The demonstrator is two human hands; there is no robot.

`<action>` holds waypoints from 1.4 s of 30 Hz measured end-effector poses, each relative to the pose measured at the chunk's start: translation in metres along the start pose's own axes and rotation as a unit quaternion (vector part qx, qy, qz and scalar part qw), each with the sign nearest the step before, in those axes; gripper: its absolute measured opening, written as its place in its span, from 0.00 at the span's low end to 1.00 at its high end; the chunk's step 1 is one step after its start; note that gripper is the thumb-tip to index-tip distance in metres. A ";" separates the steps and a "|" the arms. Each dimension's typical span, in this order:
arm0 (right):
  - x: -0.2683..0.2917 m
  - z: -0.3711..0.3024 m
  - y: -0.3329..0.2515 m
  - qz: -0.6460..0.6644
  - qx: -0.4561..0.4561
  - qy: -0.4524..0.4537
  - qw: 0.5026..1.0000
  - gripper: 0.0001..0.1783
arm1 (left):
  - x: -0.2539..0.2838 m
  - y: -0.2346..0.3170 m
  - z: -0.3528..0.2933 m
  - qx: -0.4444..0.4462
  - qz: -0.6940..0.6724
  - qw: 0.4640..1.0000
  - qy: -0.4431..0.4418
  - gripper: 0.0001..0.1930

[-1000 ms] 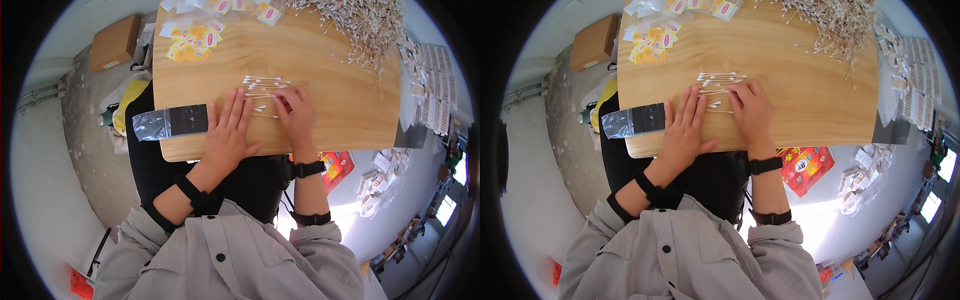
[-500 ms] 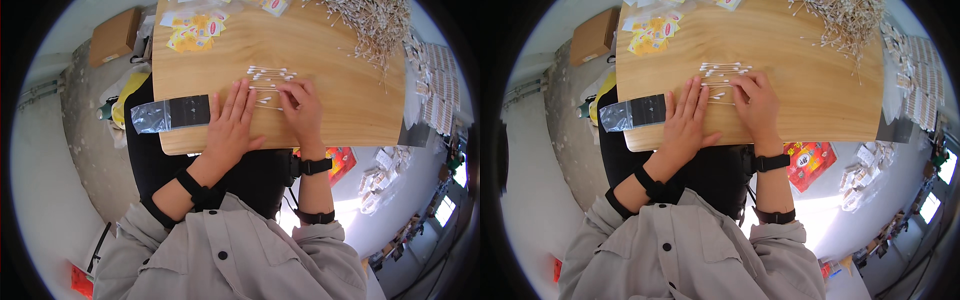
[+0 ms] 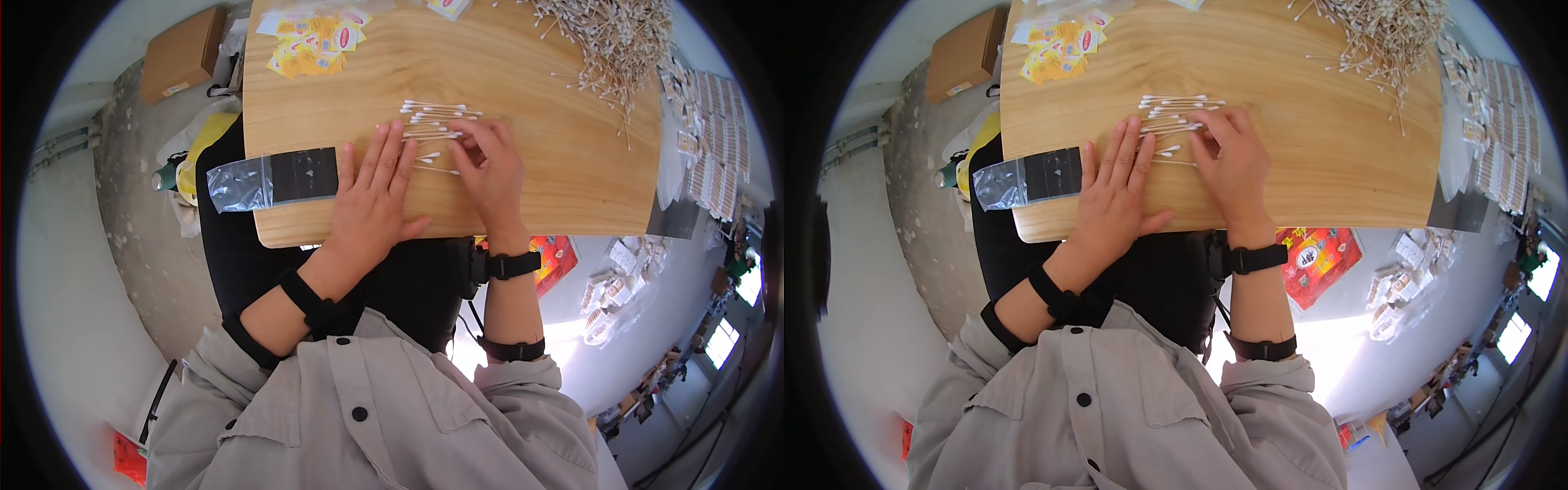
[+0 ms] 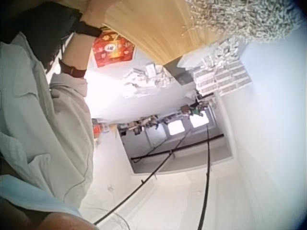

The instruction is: The person arranges cotton swabs on a wooden table, aligning them into neat rows. They then pick up a small plastic bag, place the aligned swabs inside, and seal the bag. The person repeats this process, gathering more swabs and packaging them into individual bags.

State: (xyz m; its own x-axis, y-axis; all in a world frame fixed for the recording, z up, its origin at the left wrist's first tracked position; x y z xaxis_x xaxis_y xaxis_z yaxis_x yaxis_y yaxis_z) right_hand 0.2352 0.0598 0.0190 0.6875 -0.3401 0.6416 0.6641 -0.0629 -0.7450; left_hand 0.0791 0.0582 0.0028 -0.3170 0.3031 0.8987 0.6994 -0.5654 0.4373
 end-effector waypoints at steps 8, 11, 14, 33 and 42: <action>-0.003 -0.002 0.000 0.006 0.002 -0.083 0.997 0.05 | 0.003 0.000 -0.002 0.003 0.004 1.000 -0.001 0.56; -0.004 0.000 0.001 -0.005 0.002 -0.119 0.993 0.04 | 0.003 0.000 -0.002 -0.003 0.002 1.000 0.003 0.55; 0.001 0.002 0.006 0.040 -0.023 -0.096 0.994 0.05 | 0.003 0.001 -0.002 -0.008 0.007 1.000 0.003 0.55; 0.000 0.005 0.006 -0.014 -0.006 -0.031 0.999 0.05 | 0.002 0.000 0.005 0.020 0.001 1.000 -0.015 0.59; -0.002 0.009 0.002 0.000 0.013 -0.052 0.999 0.05 | 0.001 0.003 0.011 0.026 0.018 0.999 -0.012 0.62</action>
State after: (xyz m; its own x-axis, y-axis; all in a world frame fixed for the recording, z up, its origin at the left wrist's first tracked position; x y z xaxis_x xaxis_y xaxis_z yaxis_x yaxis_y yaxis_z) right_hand 0.2382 0.0690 0.0177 0.7133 -0.2411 0.6581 0.6706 -0.0381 -0.7408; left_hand 0.0881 0.0649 0.0045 -0.2769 0.3015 0.9124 0.7430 -0.5350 0.4022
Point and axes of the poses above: each hand's wrist, its own z-axis towards the middle knuckle, its own x-axis out of the back of the hand, y = z × x, the point moved 9 cm from there along z, towards the middle knuckle, and after that the axes turned 4 degrees about x, right-handed, at the moved point
